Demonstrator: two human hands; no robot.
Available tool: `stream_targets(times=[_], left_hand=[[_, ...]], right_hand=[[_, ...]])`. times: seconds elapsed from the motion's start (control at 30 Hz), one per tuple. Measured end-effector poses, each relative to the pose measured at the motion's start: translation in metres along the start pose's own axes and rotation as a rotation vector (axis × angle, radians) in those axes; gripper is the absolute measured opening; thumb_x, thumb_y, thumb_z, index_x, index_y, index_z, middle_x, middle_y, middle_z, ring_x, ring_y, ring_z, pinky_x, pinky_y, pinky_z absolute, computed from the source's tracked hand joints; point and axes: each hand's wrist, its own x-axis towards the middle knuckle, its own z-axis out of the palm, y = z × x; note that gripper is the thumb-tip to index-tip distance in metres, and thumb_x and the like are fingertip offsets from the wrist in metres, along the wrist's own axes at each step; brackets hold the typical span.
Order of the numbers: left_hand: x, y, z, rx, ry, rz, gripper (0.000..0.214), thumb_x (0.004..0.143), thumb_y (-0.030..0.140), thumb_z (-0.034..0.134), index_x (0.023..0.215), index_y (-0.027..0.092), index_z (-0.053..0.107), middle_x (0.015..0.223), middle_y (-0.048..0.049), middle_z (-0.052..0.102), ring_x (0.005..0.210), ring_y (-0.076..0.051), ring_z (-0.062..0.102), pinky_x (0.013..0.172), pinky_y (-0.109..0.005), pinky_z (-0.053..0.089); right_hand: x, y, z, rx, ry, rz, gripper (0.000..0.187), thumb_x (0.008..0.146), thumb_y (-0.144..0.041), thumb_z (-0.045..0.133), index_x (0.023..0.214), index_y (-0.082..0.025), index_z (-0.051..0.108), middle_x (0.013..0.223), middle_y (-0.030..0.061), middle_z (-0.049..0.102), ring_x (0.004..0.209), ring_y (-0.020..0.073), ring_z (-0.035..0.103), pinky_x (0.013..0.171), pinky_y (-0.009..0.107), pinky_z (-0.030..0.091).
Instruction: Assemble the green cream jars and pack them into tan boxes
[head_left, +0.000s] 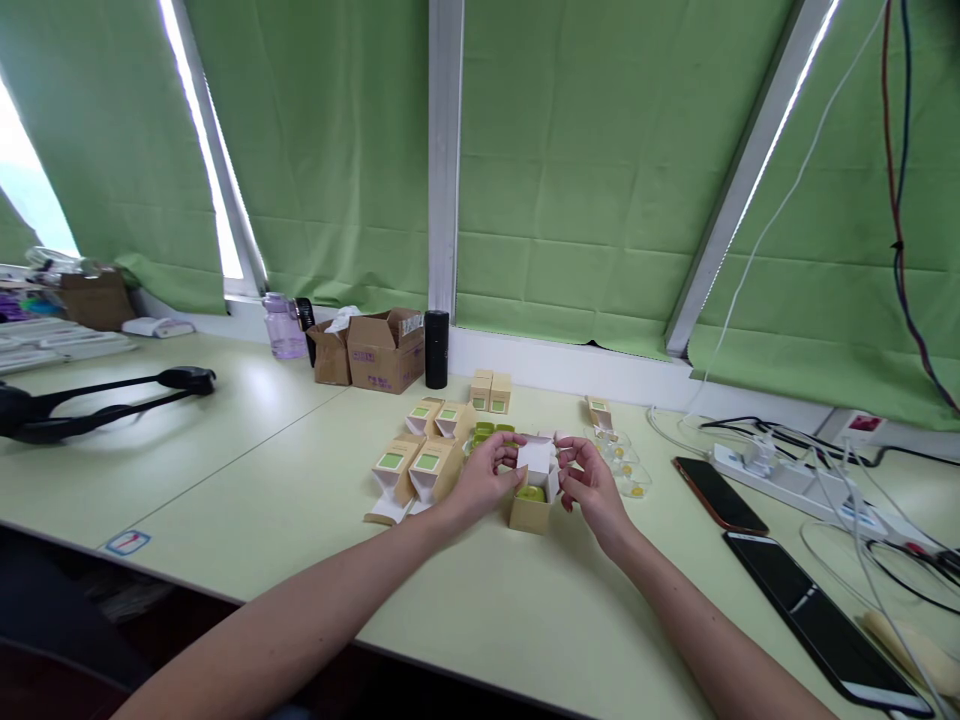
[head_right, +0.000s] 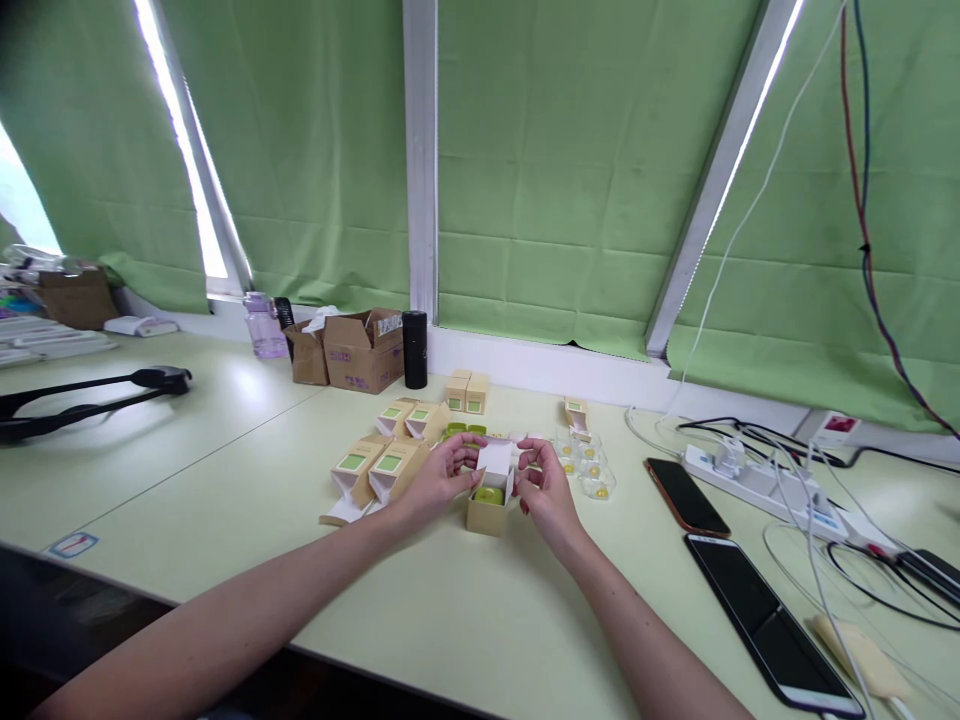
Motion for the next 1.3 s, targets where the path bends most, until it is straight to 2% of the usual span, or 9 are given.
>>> stream_targets(times=[0.43, 0.9, 1.1, 1.3], left_hand=[[-0.003, 0.006, 0.004, 0.089, 0.006, 0.004, 0.043, 0.078, 0.013, 0.071, 0.118, 0.019, 0.057, 0.099, -0.0068, 0.071, 0.096, -0.022, 0.067, 0.082, -0.033, 0.049], [-0.004, 0.003, 0.004, 0.135, -0.002, 0.053, 0.043, 0.078, 0.014, 0.069, 0.117, 0.021, 0.053, 0.099, -0.0047, 0.069, 0.099, -0.023, 0.067, 0.085, -0.035, 0.050], [-0.005, 0.004, 0.004, 0.148, -0.005, 0.059, 0.043, 0.079, 0.012, 0.067, 0.117, 0.022, 0.052, 0.101, -0.0044, 0.069, 0.102, -0.024, 0.069, 0.086, -0.036, 0.052], [-0.009, 0.010, 0.005, 0.168, -0.004, 0.044, 0.045, 0.081, 0.011, 0.066, 0.120, 0.022, 0.047, 0.106, -0.0069, 0.072, 0.106, -0.024, 0.068, 0.090, -0.037, 0.051]], right_hand=[[-0.004, -0.004, 0.002, -0.034, -0.028, 0.039, 0.051, 0.067, -0.035, 0.071, 0.114, -0.028, 0.053, 0.096, -0.0048, 0.049, 0.062, 0.0105, 0.056, 0.041, 0.021, 0.038], [-0.006, -0.004, 0.007, -0.095, -0.068, 0.058, 0.054, 0.071, -0.043, 0.076, 0.116, -0.030, 0.049, 0.095, -0.0058, 0.047, 0.060, 0.0105, 0.056, 0.039, 0.019, 0.035], [-0.006, 0.001, 0.007, -0.108, -0.079, 0.064, 0.057, 0.072, -0.040, 0.076, 0.121, -0.031, 0.048, 0.094, -0.0065, 0.048, 0.059, 0.0097, 0.054, 0.040, 0.019, 0.036], [-0.007, 0.004, 0.009, -0.095, -0.076, 0.065, 0.059, 0.073, -0.040, 0.077, 0.122, -0.031, 0.045, 0.095, -0.0060, 0.047, 0.056, 0.0083, 0.050, 0.042, 0.018, 0.032]])
